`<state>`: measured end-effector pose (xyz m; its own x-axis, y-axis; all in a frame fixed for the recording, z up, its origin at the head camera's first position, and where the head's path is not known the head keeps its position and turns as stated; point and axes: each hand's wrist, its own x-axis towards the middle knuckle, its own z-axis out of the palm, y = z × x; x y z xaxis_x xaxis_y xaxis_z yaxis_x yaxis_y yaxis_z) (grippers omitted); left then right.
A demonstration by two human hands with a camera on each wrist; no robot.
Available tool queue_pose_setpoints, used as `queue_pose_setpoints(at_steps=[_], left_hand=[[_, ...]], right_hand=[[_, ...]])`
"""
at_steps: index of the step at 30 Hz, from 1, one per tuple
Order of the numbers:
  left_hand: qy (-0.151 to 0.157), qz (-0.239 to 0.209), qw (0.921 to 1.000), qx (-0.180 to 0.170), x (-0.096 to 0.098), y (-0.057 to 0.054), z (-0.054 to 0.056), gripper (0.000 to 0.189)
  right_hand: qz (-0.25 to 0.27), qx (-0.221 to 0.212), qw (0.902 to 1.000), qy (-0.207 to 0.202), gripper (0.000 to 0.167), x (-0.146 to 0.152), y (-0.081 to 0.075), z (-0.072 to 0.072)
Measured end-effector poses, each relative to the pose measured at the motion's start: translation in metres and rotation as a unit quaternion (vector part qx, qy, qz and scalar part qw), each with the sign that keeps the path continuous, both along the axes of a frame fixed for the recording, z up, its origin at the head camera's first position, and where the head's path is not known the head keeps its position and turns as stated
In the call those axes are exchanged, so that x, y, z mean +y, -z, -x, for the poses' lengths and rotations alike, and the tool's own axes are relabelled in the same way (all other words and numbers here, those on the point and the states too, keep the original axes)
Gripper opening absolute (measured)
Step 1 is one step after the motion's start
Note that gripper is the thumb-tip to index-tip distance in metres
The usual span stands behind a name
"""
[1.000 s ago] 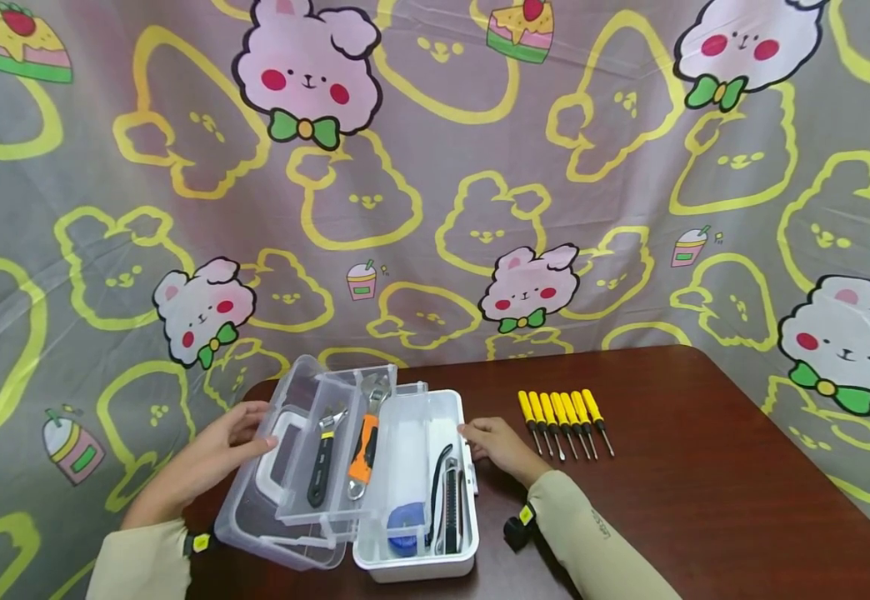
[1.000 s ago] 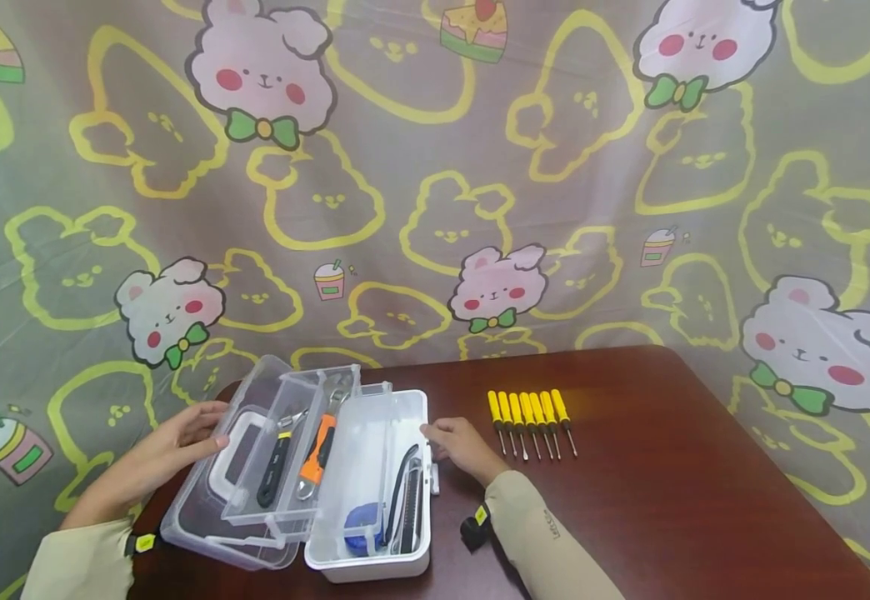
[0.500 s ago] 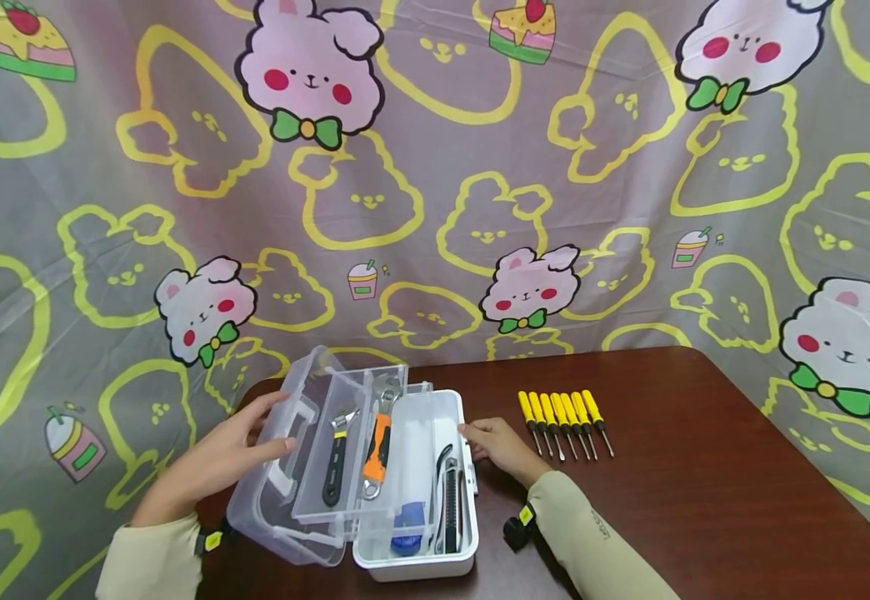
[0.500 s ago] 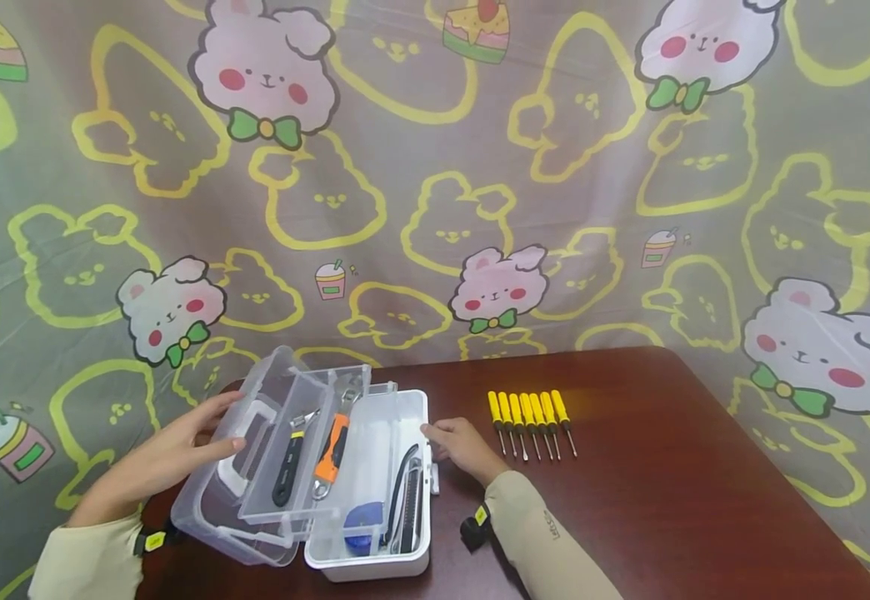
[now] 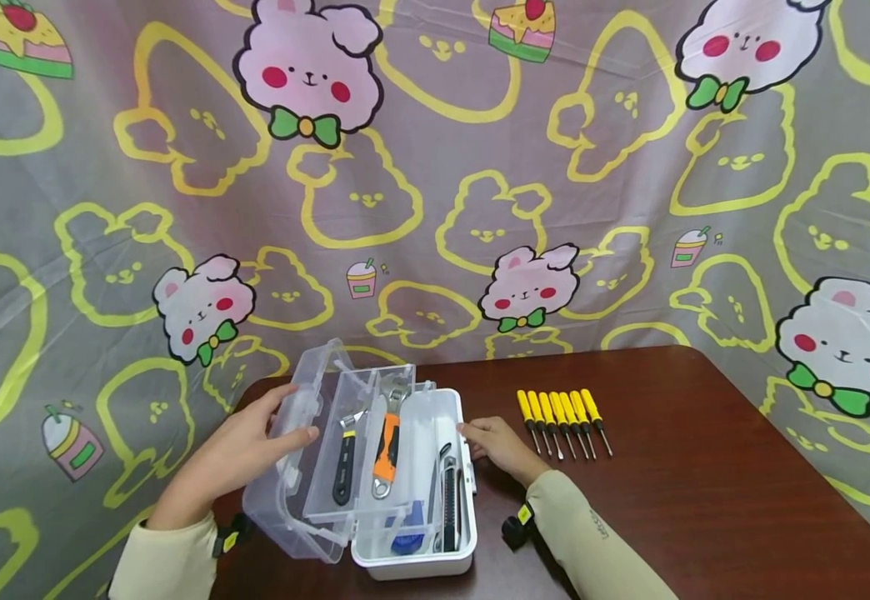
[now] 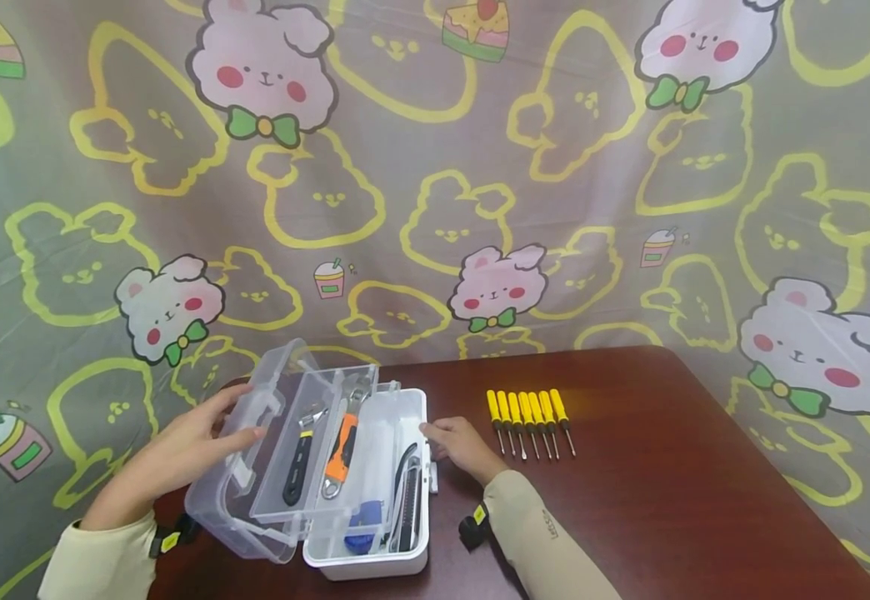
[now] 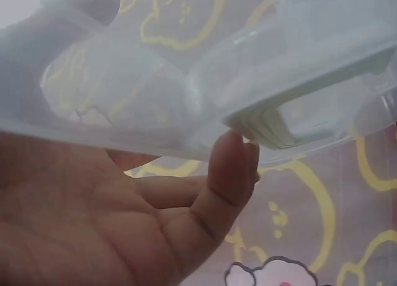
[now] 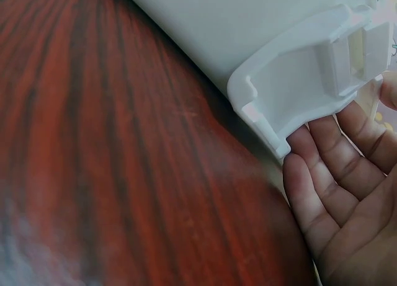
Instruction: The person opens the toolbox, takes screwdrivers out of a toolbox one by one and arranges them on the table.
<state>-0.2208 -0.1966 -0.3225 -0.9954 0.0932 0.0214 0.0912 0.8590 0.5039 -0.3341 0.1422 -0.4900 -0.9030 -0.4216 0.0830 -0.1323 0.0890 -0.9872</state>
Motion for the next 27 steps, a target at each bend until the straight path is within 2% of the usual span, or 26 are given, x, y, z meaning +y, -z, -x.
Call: queue_pose_setpoints(at_steps=[2, 9, 17, 20, 24, 27], left_hand=[[0.002, 0.012, 0.9999, -0.002, 0.004, -0.002, -0.001, 0.096], [0.013, 0.029, 0.9995, -0.009, 0.025, -0.005, -0.007, 0.103], [-0.006, 0.082, 0.9965, 0.017, 0.049, -0.005, -0.015, 0.113], [-0.003, 0.098, 0.995, 0.021, 0.056, -0.004, -0.017, 0.113], [0.02, 0.096, 0.9947, 0.033, 0.065, -0.001, -0.018, 0.101], [0.046, 0.092, 0.9931, 0.057, 0.071, 0.002, -0.019, 0.091]], right_hand=[[0.0, 0.001, 1.0, 0.002, 0.038, 0.0, 0.003, 0.002], [0.0, -0.003, 0.9999, 0.013, 0.038, -0.001, 0.028, 0.02], [0.009, 0.005, 0.9999, 0.008, 0.041, -0.001, 0.028, 0.021], [0.009, 0.007, 0.9999, 0.006, 0.041, -0.001, 0.028, 0.02], [0.008, 0.007, 0.9999, 0.005, 0.041, -0.001, 0.029, 0.021], [0.003, 0.007, 0.9999, 0.008, 0.041, 0.0, 0.029, 0.02]])
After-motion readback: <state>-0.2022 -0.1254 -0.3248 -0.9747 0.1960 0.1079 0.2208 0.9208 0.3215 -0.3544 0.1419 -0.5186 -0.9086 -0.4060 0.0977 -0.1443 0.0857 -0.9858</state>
